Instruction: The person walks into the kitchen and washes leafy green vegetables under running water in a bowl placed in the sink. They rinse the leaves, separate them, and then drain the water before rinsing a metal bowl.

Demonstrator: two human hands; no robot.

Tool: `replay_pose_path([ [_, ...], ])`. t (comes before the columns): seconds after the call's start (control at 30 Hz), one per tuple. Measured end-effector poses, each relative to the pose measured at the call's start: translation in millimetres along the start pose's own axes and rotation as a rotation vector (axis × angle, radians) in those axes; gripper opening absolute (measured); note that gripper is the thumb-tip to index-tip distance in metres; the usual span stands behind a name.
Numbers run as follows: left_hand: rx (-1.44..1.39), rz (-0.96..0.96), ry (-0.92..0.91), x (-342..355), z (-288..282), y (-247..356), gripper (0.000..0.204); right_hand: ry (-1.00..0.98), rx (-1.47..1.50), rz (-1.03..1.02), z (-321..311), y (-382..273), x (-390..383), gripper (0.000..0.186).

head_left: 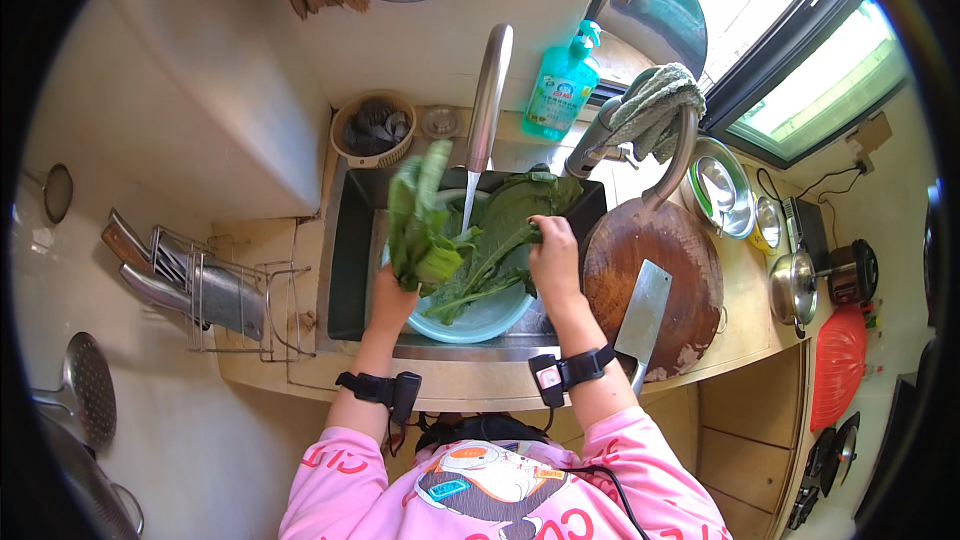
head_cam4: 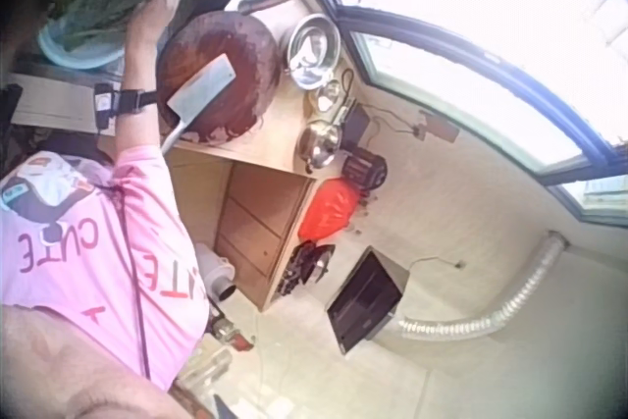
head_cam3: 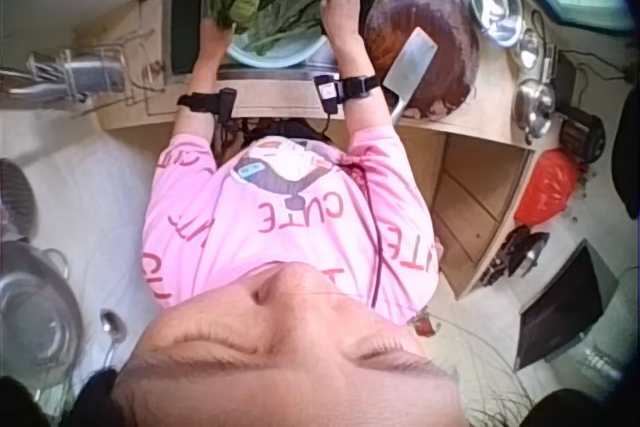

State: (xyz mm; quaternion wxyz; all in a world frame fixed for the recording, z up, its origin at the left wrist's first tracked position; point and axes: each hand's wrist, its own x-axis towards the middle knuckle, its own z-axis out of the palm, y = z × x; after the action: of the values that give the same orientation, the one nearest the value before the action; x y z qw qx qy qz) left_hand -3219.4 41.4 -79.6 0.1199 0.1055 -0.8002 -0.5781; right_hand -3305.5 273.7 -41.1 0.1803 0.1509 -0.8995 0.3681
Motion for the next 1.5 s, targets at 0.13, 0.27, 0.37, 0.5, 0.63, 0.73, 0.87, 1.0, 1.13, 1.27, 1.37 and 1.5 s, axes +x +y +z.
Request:
replay_pose_path([
  [0.13,-0.157,-0.137,-0.029,1,1,2,0.048,-0.137,-0.096,0.371,12,32,-8,0.029],
  [0.27,-0.344,0.002,-0.001,0,7,0,0.044,-0.473,-0.317,0.501,30,62,-47,0.043],
  [0.37,-0.194,-0.126,0.045,-5,4,-13,0.038,-0.679,-0.476,0.634,44,78,-67,0.043],
  [0.5,-0.172,-0.19,0.142,-14,3,-32,0.028,-0.694,-0.509,0.696,56,84,-66,0.022],
  [0.63,-0.319,0.008,0.119,-12,2,-36,0.017,-0.484,-0.514,0.306,41,66,-50,0.021],
  [0.73,-0.284,-0.12,-0.061,-8,-1,-32,0.021,-0.419,0.124,0.467,35,35,-17,0.018],
  [0.87,-0.378,-0.096,-0.201,-9,0,-28,0.029,-0.553,0.978,0.808,18,-22,9,0.015],
  [1.0,-0.707,-0.271,-0.299,-13,0,-31,0.045,-0.473,1.343,0.994,17,-77,16,0.013],
  [1.13,-0.794,-0.341,-0.277,-15,-1,-37,0.048,-0.403,1.544,1.248,12,-102,19,0.013],
  [1.27,-0.804,-0.302,-0.299,-16,-4,-41,0.046,-0.342,1.669,1.387,8,-107,21,0.011],
  [1.37,-0.806,-0.298,-0.353,-16,-6,-40,0.041,-0.281,1.883,1.388,11,-102,21,0.01],
  [1.5,-0.818,-0.296,-0.413,-14,-10,-30,0.037,-0.22,1.853,1.152,18,-83,21,0.004],
])
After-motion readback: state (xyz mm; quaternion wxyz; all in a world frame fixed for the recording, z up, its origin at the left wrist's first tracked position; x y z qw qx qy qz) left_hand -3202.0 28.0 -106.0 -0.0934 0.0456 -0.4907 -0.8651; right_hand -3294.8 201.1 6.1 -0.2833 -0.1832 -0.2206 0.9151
